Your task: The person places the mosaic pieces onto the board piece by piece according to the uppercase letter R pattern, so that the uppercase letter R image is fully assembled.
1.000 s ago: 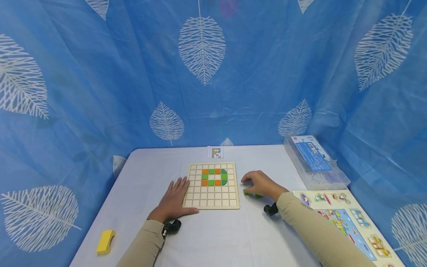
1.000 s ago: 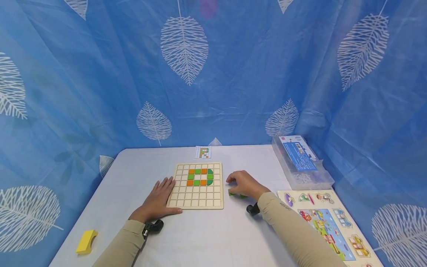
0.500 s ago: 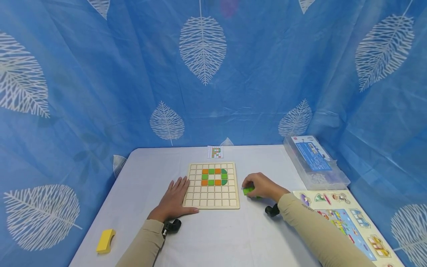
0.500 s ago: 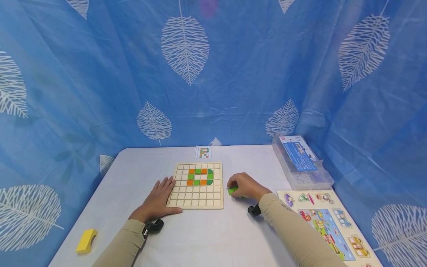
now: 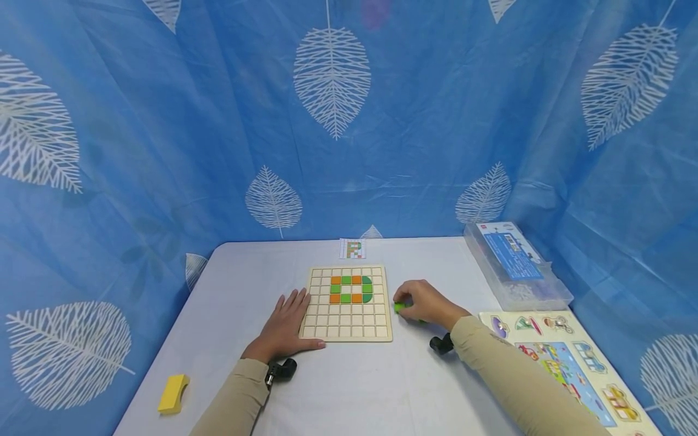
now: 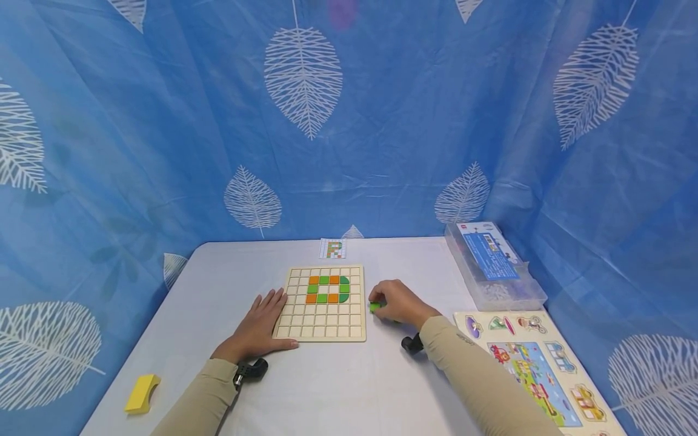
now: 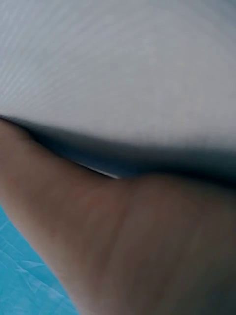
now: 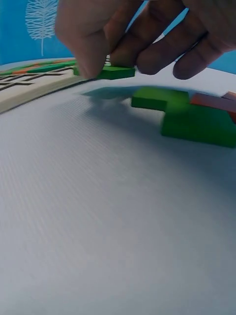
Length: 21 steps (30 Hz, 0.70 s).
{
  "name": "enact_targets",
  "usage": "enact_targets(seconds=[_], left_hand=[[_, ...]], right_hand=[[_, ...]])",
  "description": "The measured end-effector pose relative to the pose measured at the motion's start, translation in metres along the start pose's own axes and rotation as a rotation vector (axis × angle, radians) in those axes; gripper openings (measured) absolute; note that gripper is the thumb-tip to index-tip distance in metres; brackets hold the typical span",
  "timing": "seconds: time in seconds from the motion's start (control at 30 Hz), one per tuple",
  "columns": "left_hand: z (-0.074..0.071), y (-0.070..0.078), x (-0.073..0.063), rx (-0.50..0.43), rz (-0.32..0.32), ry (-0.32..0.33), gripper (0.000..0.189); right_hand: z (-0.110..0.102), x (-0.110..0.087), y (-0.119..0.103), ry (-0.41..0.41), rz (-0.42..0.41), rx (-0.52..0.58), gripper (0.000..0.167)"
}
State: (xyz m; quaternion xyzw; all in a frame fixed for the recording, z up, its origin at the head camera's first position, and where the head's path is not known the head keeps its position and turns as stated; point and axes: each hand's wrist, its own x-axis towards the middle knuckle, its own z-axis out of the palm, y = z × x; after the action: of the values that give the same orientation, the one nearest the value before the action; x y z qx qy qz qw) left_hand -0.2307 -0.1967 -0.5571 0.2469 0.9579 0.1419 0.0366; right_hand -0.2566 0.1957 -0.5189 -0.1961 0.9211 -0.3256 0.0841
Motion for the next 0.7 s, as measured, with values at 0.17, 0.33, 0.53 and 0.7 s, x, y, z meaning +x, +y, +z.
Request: enact_targets(seconds=[0.17, 0.33, 0.53, 0.7], left_hand=[[0.0, 0.001, -0.001, -0.009, -0.001, 0.004, 0.13], [0.001, 0.001, -0.001, -0.011, -0.009, -0.005, 0.131], [0.0, 0.0, 0.0, -0.006, -0.005, -0.005, 0.131], [0.001, -0.001, 0.001, -0.009, 0.002, -0.002, 0.13]], right_hand=[[0.001, 0.004, -0.005, 0.043, 0.004, -0.006, 0.024], [0.005, 0.01, -0.01, 0.05, -0.037, 0.01, 0.021], [0.013, 0.019, -0.02, 0.039, -0.095, 0.033, 0.021], [0.022, 0.027, -0.033, 0.046, -0.149, 0.022, 0.021]])
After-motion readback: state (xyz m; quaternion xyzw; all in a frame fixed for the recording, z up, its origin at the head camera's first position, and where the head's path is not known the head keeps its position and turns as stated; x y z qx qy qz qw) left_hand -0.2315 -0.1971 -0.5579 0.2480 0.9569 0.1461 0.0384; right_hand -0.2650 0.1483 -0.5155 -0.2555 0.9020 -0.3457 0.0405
